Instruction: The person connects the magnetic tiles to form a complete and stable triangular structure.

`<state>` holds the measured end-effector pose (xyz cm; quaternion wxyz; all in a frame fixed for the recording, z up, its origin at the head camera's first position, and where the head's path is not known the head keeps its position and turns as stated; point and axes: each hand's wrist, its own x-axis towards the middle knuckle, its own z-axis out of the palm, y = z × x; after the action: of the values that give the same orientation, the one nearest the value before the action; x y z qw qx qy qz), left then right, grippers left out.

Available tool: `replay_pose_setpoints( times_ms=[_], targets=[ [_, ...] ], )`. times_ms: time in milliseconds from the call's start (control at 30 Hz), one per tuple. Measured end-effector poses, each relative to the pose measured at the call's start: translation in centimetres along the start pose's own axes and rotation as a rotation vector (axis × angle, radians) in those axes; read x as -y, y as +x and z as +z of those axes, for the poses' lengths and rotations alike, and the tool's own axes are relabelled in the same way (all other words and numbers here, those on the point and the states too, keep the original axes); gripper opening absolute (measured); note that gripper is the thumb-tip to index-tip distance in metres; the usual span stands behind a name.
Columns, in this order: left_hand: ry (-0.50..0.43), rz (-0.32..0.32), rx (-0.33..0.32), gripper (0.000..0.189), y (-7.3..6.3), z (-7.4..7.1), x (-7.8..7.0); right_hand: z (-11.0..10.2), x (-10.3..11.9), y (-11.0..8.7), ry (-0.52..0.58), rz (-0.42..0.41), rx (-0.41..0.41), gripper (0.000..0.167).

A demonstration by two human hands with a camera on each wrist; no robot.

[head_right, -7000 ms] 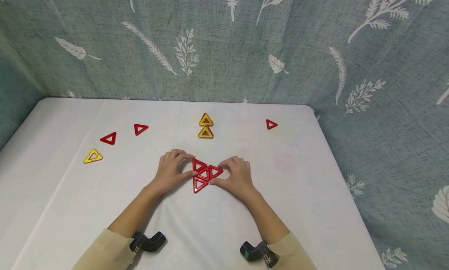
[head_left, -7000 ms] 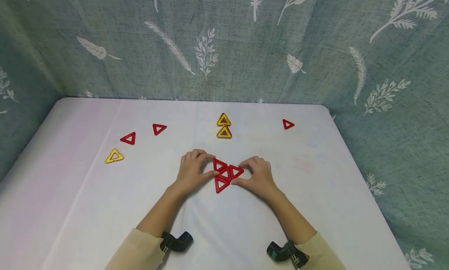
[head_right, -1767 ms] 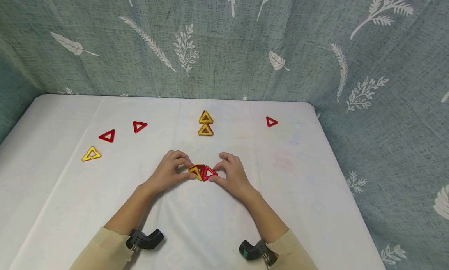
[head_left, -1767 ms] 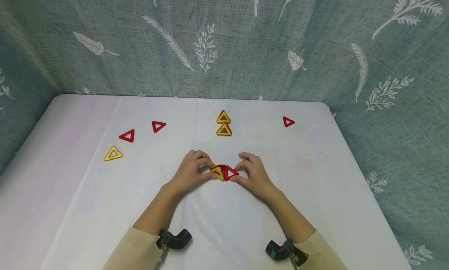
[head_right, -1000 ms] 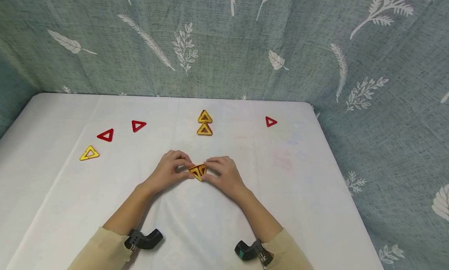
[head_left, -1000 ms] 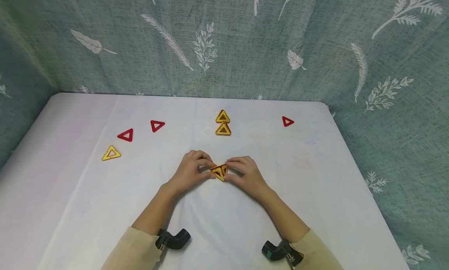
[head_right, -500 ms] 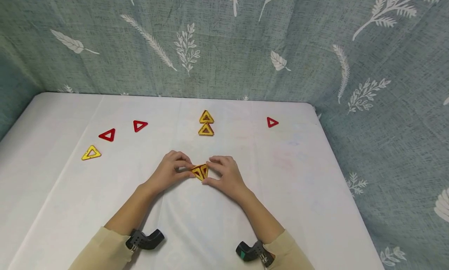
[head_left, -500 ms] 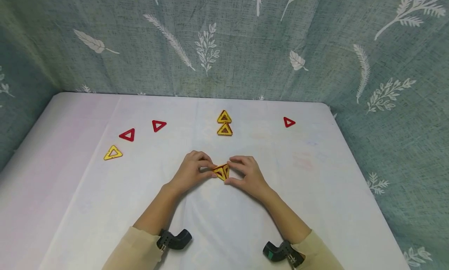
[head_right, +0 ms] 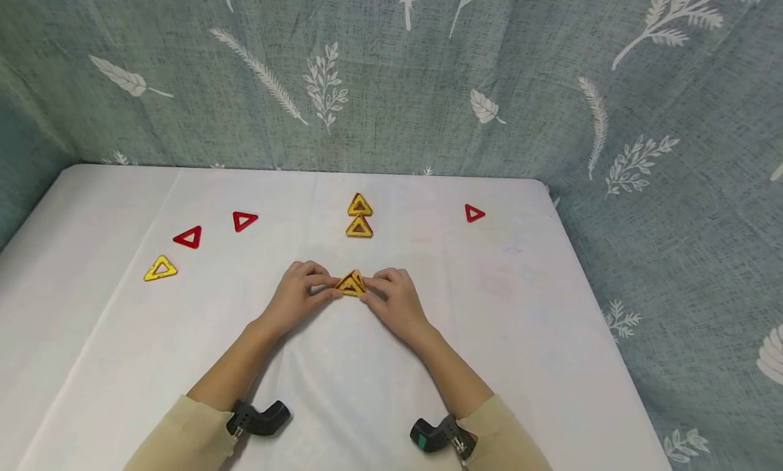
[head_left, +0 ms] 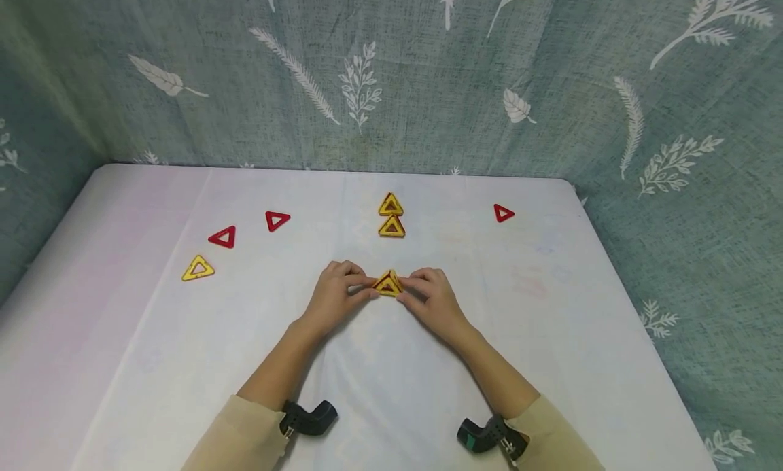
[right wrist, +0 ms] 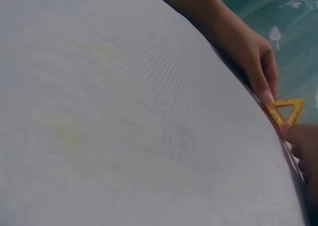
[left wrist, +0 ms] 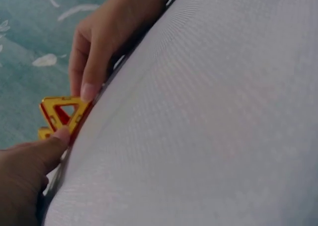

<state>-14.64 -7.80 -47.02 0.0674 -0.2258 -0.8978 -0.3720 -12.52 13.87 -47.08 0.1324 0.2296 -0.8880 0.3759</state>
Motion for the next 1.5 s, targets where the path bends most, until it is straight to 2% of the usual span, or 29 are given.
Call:
replay_pose_setpoints(
  times_ms=[200,400,700,1033,1233,1500],
  targets=[
    [0.052,-0.050,-0.027,0.025,0.8,0.3,-0.2,0.0,-0.1,0.9,-0.014,0.078,-0.016,0.027],
    [0.051,-0.076,-0.048,0.025,1.7,0.6,0.2,0.3,-0.4,1.6,-0.042,0.123,-0.052,0.027],
    [0.071,-0.140,-0.021,0.027,2.9,0.8,0.8,0.8,-1.2,2.9,-0.069,0.149,-0.074,0.027],
    [0.084,-0.162,-0.053,0.028,4.5,0.7,1.0,0.7,-2.1,4.5,-0.073,0.169,-0.088,0.027],
    [0.066,-0.191,-0.033,0.035,4.3,0.5,1.1,0.4,-2.2,4.4,-0.061,0.192,-0.059,0.031],
    [0.062,-0.198,-0.015,0.044,2.8,-1.0,1.9,-0.8,-3.1,3.7,-0.021,0.245,-0.034,0.037]
  ],
)
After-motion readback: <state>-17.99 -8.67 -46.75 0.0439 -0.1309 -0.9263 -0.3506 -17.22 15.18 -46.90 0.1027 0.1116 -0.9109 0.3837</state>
